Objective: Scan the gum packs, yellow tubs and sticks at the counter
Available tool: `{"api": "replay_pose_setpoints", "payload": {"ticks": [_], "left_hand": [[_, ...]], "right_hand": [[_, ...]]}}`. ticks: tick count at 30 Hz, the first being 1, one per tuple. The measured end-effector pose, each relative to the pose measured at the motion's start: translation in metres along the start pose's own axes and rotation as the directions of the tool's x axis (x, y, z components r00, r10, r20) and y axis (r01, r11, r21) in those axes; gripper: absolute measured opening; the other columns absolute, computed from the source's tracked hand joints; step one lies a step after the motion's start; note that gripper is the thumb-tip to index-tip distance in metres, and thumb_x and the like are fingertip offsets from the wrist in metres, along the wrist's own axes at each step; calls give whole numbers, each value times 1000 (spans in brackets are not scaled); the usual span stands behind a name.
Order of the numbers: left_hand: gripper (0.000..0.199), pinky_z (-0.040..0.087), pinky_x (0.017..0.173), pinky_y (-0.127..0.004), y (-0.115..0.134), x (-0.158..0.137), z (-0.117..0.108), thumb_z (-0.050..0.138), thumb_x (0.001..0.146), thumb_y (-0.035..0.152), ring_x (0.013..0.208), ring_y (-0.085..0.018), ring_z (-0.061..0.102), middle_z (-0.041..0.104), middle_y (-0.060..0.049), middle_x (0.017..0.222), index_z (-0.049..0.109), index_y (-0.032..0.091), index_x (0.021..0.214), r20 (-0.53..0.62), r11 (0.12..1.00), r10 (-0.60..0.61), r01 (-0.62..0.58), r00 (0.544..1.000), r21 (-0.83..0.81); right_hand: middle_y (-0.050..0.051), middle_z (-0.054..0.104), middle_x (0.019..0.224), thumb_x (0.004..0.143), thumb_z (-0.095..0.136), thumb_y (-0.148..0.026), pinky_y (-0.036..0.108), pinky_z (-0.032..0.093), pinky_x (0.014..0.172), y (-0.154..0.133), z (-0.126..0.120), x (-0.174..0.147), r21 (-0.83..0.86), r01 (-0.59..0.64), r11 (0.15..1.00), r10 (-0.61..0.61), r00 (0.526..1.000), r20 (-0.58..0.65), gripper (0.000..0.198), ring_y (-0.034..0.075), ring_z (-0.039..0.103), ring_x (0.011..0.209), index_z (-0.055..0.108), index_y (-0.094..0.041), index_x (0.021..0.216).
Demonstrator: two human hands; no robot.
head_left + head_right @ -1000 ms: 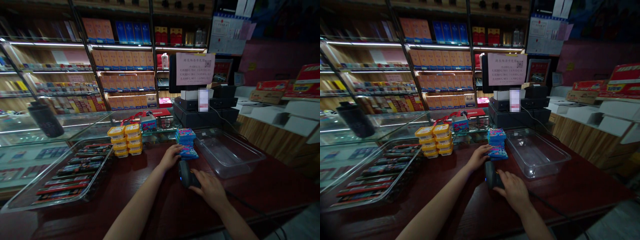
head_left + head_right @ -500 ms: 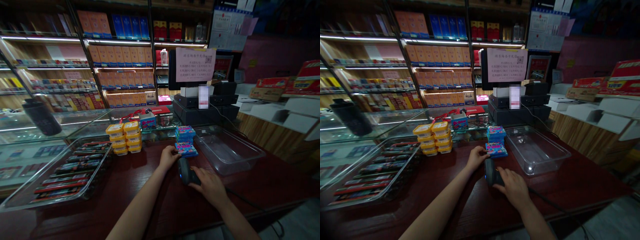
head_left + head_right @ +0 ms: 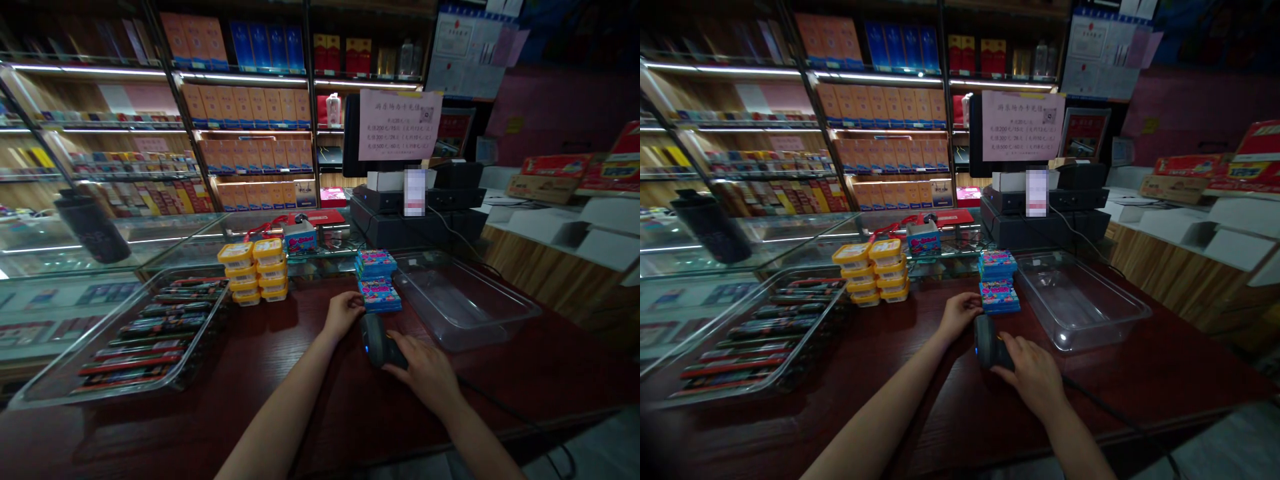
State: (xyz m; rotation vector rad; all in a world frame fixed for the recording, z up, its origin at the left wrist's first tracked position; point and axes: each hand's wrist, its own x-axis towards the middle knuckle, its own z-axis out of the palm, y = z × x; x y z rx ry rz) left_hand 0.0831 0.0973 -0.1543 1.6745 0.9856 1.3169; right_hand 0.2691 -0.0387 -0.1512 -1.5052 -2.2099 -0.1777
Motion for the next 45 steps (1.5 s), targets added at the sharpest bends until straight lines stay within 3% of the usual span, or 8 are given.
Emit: {"api": "replay_pose_setpoints", "payload": {"ticks": [9, 15, 19, 27, 32, 36, 41, 45], "left_hand": [[7, 42, 87, -38, 55, -1, -94, 66, 71, 21, 81, -22, 56, 63, -6, 76, 71, 23, 76, -251, 914, 236, -126, 939, 385], [28, 33, 95, -45, 112, 8, -157, 54, 80, 22, 107, -31, 45, 54, -12, 108, 63, 23, 107, -333, 478, 431, 100, 839, 872], [25, 33, 94, -46, 123, 15, -170, 59, 78, 29, 111, -34, 41, 50, -13, 113, 62, 23, 101, -329, 317, 383, 211, 863, 924], [30, 38, 85, -44, 122, 28, -156, 63, 76, 36, 105, -35, 44, 52, -17, 107, 55, 16, 97, -380, 231, 337, 315, 861, 920], [21, 40, 82, -39, 128, 34, -158, 65, 75, 28, 103, -30, 46, 52, -12, 102, 54, 18, 89, -364, 281, 349, 274, 864, 920], [19, 41, 84, -36, 126, 26, -161, 68, 73, 29, 95, -23, 49, 52, -6, 91, 53, 19, 79, -328, 516, 481, 40, 813, 856], [29, 45, 69, -25, 101, 4, -136, 71, 69, 37, 78, -14, 54, 54, 0, 81, 52, 19, 80, -530, 943, 325, -223, 783, 248], [36, 44, 64, -21, 65, -17, -105, 73, 65, 40, 66, -9, 55, 56, 3, 75, 52, 18, 83, -561, 955, 26, -186, 827, -231]], "right_hand": [[10, 68, 107, 84, 54, -45, 33, 53, 69, 6, 10, -8, 18, 59, 998, -58, 995, -86, 45, 24, 67, 88, 50, -23, 124], [10, 68, 107, 86, 50, -47, 34, 54, 68, 9, 14, -10, 34, 72, 997, -67, 991, -116, 43, 24, 67, 88, 51, -24, 122], [10, 68, 108, 86, 49, -49, 34, 54, 69, 8, 16, -11, 10, 80, 997, -79, 990, -115, 46, 24, 67, 90, 49, -23, 123], [10, 67, 108, 87, 48, -46, 34, 54, 71, 4, 14, -10, 22, 70, 997, -67, 991, -115, 42, 25, 66, 93, 50, -23, 123], [10, 68, 103, 89, 44, -49, 33, 54, 69, 4, 15, -9, 12, 75, 997, -72, 986, -148, 43, 24, 67, 89, 52, -23, 122], [9, 69, 101, 87, 47, -50, 29, 54, 66, 6, 14, -7, -28, 106, 994, -109, 982, -156, 44, 22, 67, 88, 52, -22, 121], [9, 70, 101, 85, 52, -47, 29, 55, 64, 7, 12, -7, -59, 120, 991, -128, 981, -146, 44, 23, 68, 87, 52, -21, 120], [8, 69, 104, 83, 56, -45, 31, 55, 67, 5, 8, -6, 19, 74, 997, -72, 992, -106, 44, 24, 68, 89, 52, -22, 122]]}}
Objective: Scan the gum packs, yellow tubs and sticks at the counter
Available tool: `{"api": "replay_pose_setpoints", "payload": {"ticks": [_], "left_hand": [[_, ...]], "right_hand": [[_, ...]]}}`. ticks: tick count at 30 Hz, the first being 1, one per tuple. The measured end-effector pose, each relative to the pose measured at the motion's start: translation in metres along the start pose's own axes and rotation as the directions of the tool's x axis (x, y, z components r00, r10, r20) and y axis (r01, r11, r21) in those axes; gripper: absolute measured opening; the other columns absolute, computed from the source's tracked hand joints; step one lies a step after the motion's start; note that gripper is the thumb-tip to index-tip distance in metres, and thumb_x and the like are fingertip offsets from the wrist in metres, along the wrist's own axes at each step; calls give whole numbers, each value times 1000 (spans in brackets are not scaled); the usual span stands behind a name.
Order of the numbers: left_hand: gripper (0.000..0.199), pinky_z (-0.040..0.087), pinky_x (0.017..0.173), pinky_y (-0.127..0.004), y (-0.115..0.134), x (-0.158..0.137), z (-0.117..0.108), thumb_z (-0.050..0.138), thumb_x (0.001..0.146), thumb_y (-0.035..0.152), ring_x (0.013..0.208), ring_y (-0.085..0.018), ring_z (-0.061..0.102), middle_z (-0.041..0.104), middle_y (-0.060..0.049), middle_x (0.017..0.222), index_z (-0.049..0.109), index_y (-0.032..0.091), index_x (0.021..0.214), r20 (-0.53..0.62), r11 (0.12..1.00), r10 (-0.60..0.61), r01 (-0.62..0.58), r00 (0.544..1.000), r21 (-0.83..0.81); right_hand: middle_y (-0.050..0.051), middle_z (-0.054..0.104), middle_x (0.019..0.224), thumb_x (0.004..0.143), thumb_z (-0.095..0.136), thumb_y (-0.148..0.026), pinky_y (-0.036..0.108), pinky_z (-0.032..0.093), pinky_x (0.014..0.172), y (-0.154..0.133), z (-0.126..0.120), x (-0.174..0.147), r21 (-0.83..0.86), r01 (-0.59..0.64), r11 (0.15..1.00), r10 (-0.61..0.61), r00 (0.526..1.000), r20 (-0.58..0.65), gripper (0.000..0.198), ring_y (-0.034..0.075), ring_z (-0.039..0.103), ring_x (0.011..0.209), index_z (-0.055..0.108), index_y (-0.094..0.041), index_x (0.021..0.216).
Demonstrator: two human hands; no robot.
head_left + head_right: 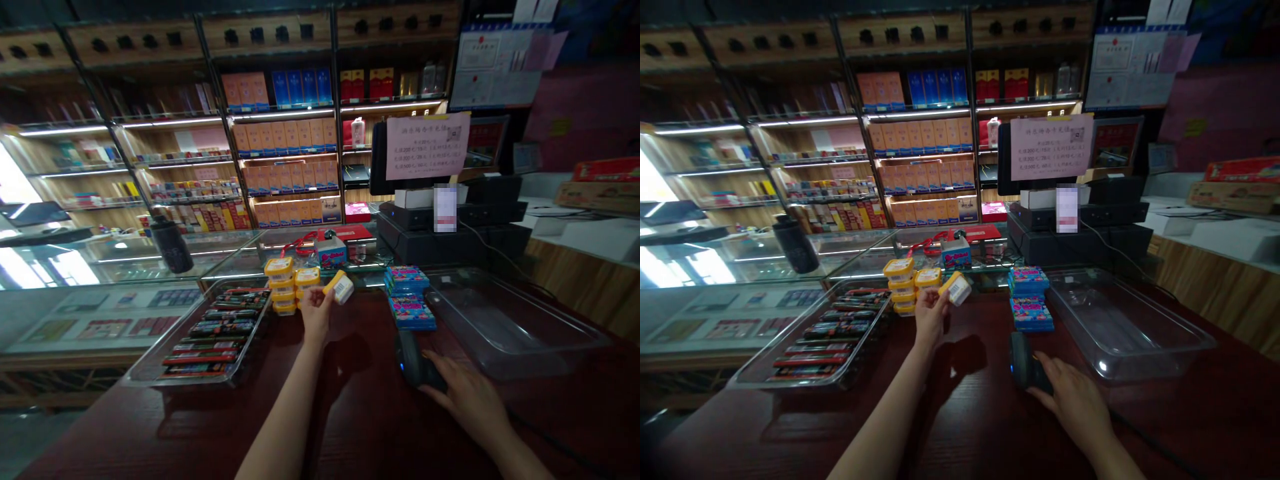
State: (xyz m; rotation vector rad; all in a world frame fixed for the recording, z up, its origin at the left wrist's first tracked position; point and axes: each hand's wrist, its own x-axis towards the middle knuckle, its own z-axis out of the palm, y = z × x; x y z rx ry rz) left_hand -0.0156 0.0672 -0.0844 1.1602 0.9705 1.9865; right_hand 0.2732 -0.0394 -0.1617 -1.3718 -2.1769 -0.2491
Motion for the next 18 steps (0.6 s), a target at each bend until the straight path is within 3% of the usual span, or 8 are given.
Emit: {"api": "replay_pose_setpoints", "payload": {"ticks": [4, 6, 9, 10, 12, 14, 16, 18], "left_hand": [[37, 46, 66, -22, -28, -23, -2, 76, 63, 38, 70, -10, 58, 60, 1, 79, 53, 17, 82, 38, 992, -111, 113, 993, -59], [36, 46, 68, -23, -36, -28, -3, 76, 63, 37, 73, -11, 59, 61, 0, 81, 54, 16, 82, 77, 991, -123, 126, 989, -35], [34, 46, 71, -24, -43, -28, -6, 76, 63, 36, 76, -13, 59, 62, -1, 82, 56, 16, 82, 119, 992, -123, 120, 985, 32], [33, 46, 72, -25, -45, -27, -7, 76, 64, 37, 77, -13, 59, 62, -1, 82, 58, 16, 83, 125, 992, -120, 114, 985, 54], [32, 46, 74, -26, -48, -26, -10, 74, 66, 38, 79, -14, 59, 63, -3, 84, 60, 16, 86, 140, 991, -113, 101, 984, 89], [32, 46, 75, -27, -51, -25, -11, 72, 68, 38, 80, -15, 59, 64, -4, 86, 61, 15, 88, 149, 990, -105, 89, 983, 110], [30, 46, 74, -27, -54, -25, -13, 72, 69, 37, 80, -15, 59, 63, -4, 85, 62, 15, 87, 147, 989, -91, 72, 985, 132], [28, 46, 73, -27, -56, -25, -13, 72, 67, 35, 79, -15, 58, 63, -4, 83, 61, 15, 85, 129, 986, -73, 52, 989, 158]], "right_hand": [[5, 70, 106, 79, 61, -44, 34, 54, 73, -13, -13, 8, 175, -178, 968, 166, 983, 85, 45, 25, 67, 90, 55, -26, 119], [4, 70, 106, 80, 60, -42, 36, 52, 76, -25, -23, 15, 310, -297, 903, 260, 953, 154, 41, 25, 66, 92, 56, -27, 117], [6, 66, 113, 80, 58, -43, 34, 49, 86, -43, -38, 26, 544, -378, 749, 294, 925, 239, 42, 23, 62, 102, 55, -24, 117], [7, 66, 111, 78, 59, -45, 33, 49, 84, -49, -41, 29, 596, -401, 696, 290, 916, 278, 42, 23, 62, 101, 56, -22, 114], [4, 68, 86, 77, 58, -50, 29, 50, 62, -57, -46, 32, 669, -497, 553, 305, 868, 392, 43, 19, 64, 74, 56, -20, 108], [-3, 59, 64, 76, 56, -54, 23, 41, 43, -64, -48, 34, 701, -585, 409, 300, 811, 502, 43, 12, 53, 49, 55, -19, 101], [-6, 51, 57, 76, 55, -57, 19, 33, 38, -69, -50, 35, 722, -619, 309, 274, 785, 556, 41, 7, 44, 41, 53, -19, 91], [-7, 49, 57, 76, 54, -60, 18, 32, 38, -72, -51, 35, 749, -608, 263, 246, 793, 557, 42, 6, 42, 42, 50, -20, 84]]}}
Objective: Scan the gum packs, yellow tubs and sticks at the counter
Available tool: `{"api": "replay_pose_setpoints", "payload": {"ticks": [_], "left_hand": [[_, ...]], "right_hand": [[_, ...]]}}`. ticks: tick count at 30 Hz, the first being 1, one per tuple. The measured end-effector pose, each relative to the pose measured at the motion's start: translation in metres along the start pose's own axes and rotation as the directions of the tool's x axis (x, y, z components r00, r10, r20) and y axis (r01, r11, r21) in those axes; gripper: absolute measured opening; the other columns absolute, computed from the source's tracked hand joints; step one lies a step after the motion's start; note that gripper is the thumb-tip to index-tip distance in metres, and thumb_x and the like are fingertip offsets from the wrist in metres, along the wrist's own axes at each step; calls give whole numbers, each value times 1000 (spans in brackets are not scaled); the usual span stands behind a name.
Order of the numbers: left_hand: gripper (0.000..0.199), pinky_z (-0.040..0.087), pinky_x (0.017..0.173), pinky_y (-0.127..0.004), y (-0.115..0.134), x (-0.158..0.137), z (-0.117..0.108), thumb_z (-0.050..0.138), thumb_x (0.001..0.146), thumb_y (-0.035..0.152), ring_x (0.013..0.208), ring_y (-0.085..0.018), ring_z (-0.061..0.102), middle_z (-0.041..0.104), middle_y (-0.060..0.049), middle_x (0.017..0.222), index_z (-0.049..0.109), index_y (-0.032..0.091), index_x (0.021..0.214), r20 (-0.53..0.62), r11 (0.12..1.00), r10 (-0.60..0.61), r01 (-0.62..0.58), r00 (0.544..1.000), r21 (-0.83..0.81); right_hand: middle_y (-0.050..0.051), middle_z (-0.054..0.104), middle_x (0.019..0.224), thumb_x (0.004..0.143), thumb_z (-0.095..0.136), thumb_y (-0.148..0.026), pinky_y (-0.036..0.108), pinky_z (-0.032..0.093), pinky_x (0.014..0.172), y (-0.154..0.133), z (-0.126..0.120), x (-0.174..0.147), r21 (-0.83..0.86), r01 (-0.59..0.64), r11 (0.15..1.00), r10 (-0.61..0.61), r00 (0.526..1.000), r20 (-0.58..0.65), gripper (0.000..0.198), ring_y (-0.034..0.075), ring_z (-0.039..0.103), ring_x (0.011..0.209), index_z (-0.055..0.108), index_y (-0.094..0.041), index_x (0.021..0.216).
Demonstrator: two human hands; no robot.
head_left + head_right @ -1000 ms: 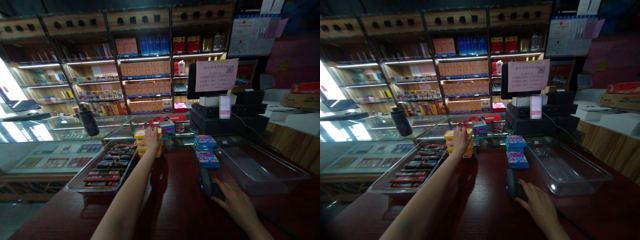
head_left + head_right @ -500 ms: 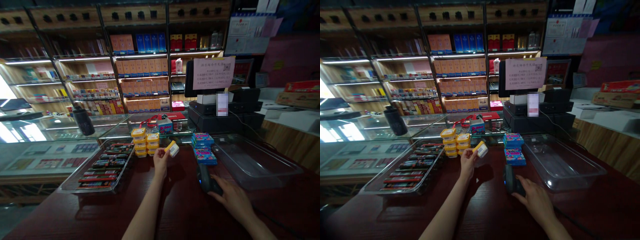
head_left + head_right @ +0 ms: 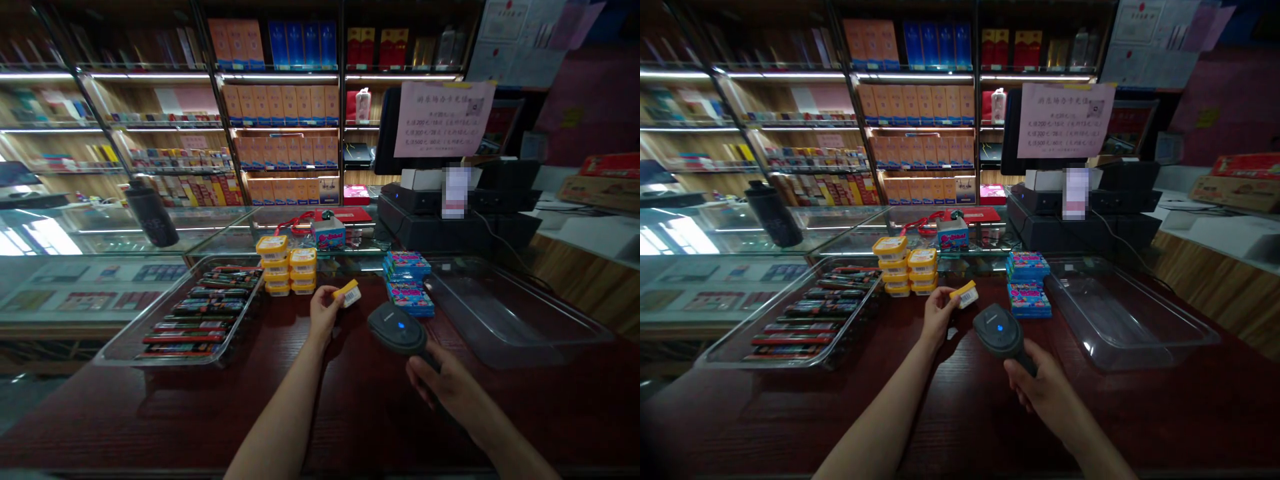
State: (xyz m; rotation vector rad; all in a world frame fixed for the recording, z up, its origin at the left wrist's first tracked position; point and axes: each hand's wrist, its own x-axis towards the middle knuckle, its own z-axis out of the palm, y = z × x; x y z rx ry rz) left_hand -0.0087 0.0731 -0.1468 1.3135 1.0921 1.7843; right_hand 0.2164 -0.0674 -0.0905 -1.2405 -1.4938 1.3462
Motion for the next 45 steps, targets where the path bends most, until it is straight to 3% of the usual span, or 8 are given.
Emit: {"api": "replay_pose_setpoints", "payload": {"ticks": [9, 14, 17, 21, 25, 31, 35, 45], "left_hand": [[26, 45, 75, -27, -1, 0, 1, 72, 66, 33, 80, -16, 58, 62, -3, 83, 60, 16, 82, -41, 999, 19, -17, 999, 32], [30, 46, 75, -27, 3, -2, 2, 73, 65, 36, 81, -16, 58, 62, -4, 85, 58, 16, 83, -30, 1000, -5, 5, 1000, -1], [32, 46, 75, -27, 6, -4, 4, 74, 64, 36, 82, -16, 57, 61, -4, 87, 57, 16, 82, -25, 999, -29, 29, 999, -26], [30, 47, 79, -29, 11, -7, 7, 75, 62, 31, 86, -16, 57, 58, -3, 87, 56, 16, 78, 19, 999, -3, 4, 1000, -44], [28, 46, 83, -31, 10, -5, 11, 76, 59, 28, 88, -17, 56, 55, -3, 86, 54, 17, 72, 76, 996, 91, -91, 993, -1], [22, 46, 85, -34, -1, 9, 19, 75, 59, 21, 90, -19, 56, 58, -4, 88, 57, 17, 71, 239, 956, 194, -238, 952, 173], [15, 41, 96, -41, -6, 21, 19, 73, 63, 16, 112, -24, 52, 57, -9, 114, 64, 18, 75, 382, 924, 179, -288, 907, 252], [27, 47, 92, -38, -19, 44, 47, 66, 63, -1, 94, -19, 57, 55, -6, 96, 73, 20, 79, 235, 872, 74, -177, 969, 456]], "right_hand": [[-6, 48, 60, 77, 51, -65, 19, 33, 40, -3, 1, -2, 8, 26, 1000, -26, 999, 33, 46, 7, 43, 45, 49, -20, 86], [2, 63, 79, 81, 49, -59, 25, 45, 53, -3, -8, -1, -290, 113, 950, -118, 993, -2, 47, 13, 58, 60, 54, -19, 106], [7, 66, 108, 82, 54, -51, 33, 49, 77, 6, -20, 5, -598, 213, 772, -267, 964, -1, 45, 23, 64, 94, 54, -23, 116], [9, 67, 111, 81, 59, -42, 37, 51, 79, 35, -36, 17, -852, 270, 449, -449, 892, 46, 47, 25, 65, 95, 52, -23, 123], [9, 69, 105, 81, 61, -39, 34, 52, 76, 58, -45, 26, -908, 296, 297, -533, 840, 100, 48, 23, 67, 90, 50, -22, 125], [10, 67, 108, 82, 59, -40, 34, 52, 74, 69, -48, 30, -915, 269, 301, -535, 842, 72, 47, 24, 66, 92, 49, -22, 124], [9, 66, 107, 81, 61, -37, 34, 52, 74, 73, -47, 28, -913, 270, 307, -536, 842, 69, 48, 24, 64, 93, 47, -22, 124], [8, 67, 106, 80, 62, -36, 34, 52, 74, 73, -46, 30, -903, 272, 334, -564, 825, 40, 46, 23, 65, 92, 49, -23, 122]]}}
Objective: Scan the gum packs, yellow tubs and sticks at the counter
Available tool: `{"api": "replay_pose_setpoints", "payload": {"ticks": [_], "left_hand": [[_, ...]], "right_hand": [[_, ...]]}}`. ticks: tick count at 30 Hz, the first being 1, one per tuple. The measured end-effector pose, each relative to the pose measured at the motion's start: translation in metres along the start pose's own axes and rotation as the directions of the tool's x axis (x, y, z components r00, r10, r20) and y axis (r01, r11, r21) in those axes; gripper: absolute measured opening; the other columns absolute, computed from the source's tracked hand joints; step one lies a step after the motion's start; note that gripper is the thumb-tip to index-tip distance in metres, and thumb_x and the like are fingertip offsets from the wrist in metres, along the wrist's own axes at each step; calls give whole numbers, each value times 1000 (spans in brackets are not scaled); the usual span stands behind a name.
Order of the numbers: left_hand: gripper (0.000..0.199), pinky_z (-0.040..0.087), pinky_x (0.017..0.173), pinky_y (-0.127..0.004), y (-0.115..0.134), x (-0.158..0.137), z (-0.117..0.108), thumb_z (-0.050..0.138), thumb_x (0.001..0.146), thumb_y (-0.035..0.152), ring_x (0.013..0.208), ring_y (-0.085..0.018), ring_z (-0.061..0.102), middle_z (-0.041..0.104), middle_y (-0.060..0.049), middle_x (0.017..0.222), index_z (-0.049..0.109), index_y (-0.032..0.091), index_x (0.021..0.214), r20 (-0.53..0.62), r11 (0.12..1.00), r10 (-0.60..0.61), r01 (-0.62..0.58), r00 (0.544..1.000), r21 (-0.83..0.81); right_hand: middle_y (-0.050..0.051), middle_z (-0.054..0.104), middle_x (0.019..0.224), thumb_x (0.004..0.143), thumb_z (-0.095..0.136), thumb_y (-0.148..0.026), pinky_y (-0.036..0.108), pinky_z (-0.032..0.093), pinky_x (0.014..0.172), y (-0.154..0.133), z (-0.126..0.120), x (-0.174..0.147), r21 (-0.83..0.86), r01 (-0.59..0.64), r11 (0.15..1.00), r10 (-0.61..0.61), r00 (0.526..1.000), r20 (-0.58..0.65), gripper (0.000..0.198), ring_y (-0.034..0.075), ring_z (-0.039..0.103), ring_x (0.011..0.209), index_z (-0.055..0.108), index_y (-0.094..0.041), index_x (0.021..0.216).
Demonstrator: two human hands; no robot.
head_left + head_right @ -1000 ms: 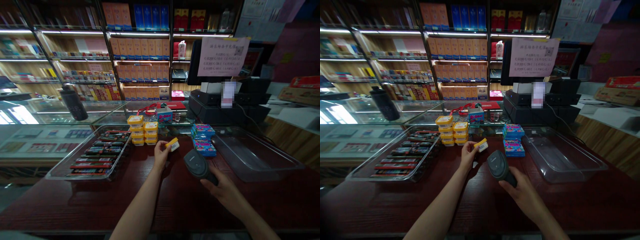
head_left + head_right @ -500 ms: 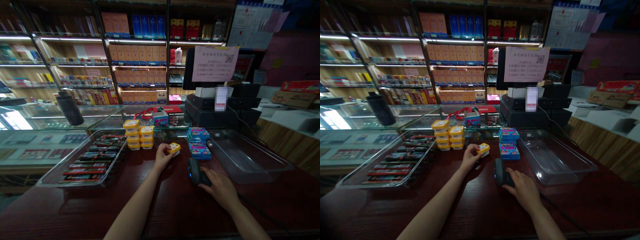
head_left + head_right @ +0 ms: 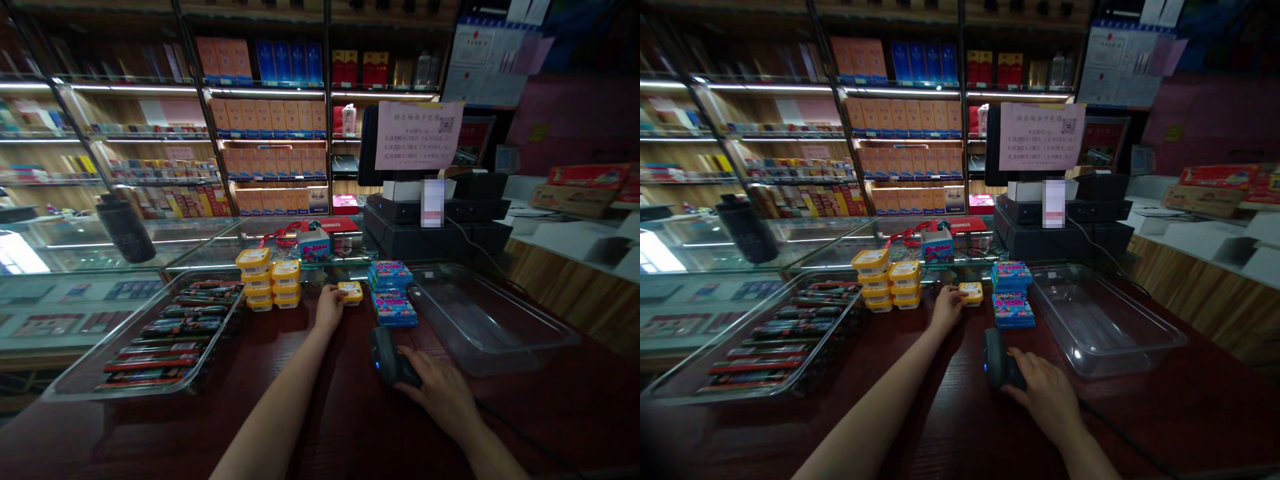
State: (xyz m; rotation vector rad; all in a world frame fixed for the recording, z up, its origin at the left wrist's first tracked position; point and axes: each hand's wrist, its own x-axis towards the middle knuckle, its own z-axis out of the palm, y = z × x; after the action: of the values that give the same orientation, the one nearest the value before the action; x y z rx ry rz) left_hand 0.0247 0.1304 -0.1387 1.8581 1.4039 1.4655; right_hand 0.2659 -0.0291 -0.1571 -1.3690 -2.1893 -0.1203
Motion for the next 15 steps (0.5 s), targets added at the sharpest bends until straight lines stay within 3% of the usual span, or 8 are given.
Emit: {"api": "replay_pose_setpoints", "payload": {"ticks": [4, 9, 12, 15], "left_hand": [[25, 48, 90, -37, 2, 9, 23, 67, 63, 1, 90, -18, 57, 52, -5, 94, 73, 19, 79, -51, 999, -38, 37, 998, -21], [28, 47, 92, -38, 3, 11, 37, 65, 65, 3, 94, -19, 57, 52, -6, 99, 72, 19, 86, -12, 996, -20, 19, 1000, -88], [41, 44, 94, -37, 4, 5, 30, 62, 66, 4, 99, -20, 55, 53, -8, 104, 68, 21, 103, 19, 999, 40, -39, 999, -26], [43, 44, 90, -37, 11, -6, 8, 58, 72, 9, 98, -21, 54, 54, -8, 104, 63, 23, 113, 13, 987, 124, -125, 992, 106]], "right_hand": [[8, 67, 105, 82, 60, -35, 34, 52, 76, -4, -6, 1, 21, -3, 1000, 3, 1000, 9, 44, 23, 66, 91, 49, -24, 123], [7, 67, 107, 82, 61, -32, 34, 51, 78, -7, -11, 0, 27, -12, 1000, 11, 1000, 23, 45, 22, 65, 94, 47, -24, 124], [7, 67, 107, 83, 59, -34, 34, 52, 77, -5, -9, -1, 29, -4, 1000, 3, 1000, 27, 44, 22, 65, 93, 48, -24, 124], [7, 68, 106, 83, 57, -35, 34, 52, 74, -2, -6, -3, 29, 2, 1000, -2, 1000, 24, 42, 23, 66, 90, 48, -24, 123]]}}
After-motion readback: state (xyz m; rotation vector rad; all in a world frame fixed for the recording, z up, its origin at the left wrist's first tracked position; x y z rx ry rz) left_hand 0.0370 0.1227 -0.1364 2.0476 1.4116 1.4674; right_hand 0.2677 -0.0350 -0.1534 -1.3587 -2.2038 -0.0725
